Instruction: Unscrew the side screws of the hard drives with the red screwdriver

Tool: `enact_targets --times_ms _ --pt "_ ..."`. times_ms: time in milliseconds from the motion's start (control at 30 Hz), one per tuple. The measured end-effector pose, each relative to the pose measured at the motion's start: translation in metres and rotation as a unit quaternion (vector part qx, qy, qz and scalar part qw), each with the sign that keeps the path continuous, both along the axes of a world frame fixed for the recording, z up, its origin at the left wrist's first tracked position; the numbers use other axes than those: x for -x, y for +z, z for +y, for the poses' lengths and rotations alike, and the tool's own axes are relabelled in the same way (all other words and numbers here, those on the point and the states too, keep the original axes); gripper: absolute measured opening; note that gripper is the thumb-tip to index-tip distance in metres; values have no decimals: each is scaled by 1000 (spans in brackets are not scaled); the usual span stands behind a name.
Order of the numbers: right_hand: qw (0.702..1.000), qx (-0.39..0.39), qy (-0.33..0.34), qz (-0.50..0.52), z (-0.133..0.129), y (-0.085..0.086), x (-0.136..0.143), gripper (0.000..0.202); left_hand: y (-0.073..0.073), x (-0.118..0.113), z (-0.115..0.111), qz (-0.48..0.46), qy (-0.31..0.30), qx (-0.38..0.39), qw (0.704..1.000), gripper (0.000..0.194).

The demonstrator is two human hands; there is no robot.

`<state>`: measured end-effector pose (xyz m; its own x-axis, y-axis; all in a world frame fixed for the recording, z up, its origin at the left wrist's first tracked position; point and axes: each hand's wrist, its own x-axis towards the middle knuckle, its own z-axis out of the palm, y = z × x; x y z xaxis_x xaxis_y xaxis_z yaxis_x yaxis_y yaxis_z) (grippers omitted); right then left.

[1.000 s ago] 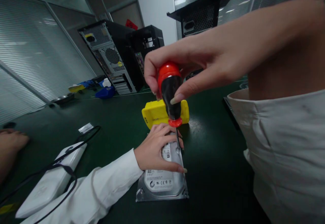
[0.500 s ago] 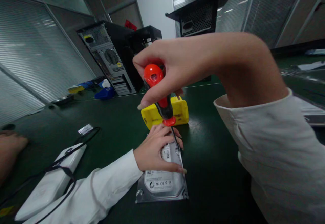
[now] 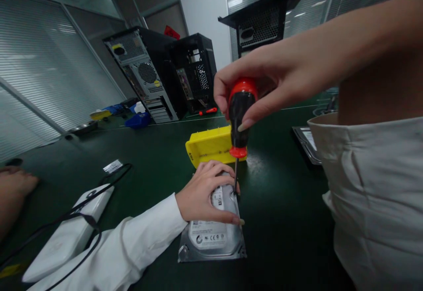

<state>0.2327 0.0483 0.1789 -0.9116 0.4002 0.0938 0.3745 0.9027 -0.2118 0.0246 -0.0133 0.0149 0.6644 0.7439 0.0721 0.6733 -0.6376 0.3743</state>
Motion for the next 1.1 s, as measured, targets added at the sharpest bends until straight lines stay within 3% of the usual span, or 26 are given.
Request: enact_targets --times_ms 133,233,433,633,767,900,967,1100 --pt "993 75 86 9 -9 2 -2 33 -2 1 0 -1 2 -6 1000 53" --pt "990 100 101 5 -9 4 0 32 -2 2 0 -3 3 -7 1000 52" --pt "991 41 122 22 -2 4 12 36 2 -3 -1 -3 -5 -7 1000 53" --pt "977 76 193 57 -10 4 14 27 3 -5 -1 -5 -3 4 1000 54" --pt "952 170 246 57 -10 3 15 25 5 -7 -3 -6 -3 15 1000 55" --pt "894 278 340 82 0 -5 21 15 7 -14 -8 -10 -5 12 1000 53" --pt "885 298 347 84 4 -8 22 16 8 -16 -9 -11 -3 7 1000 53" --pt "912 277 286 96 2 -9 21 21 9 -17 -10 -4 0 5 1000 51"
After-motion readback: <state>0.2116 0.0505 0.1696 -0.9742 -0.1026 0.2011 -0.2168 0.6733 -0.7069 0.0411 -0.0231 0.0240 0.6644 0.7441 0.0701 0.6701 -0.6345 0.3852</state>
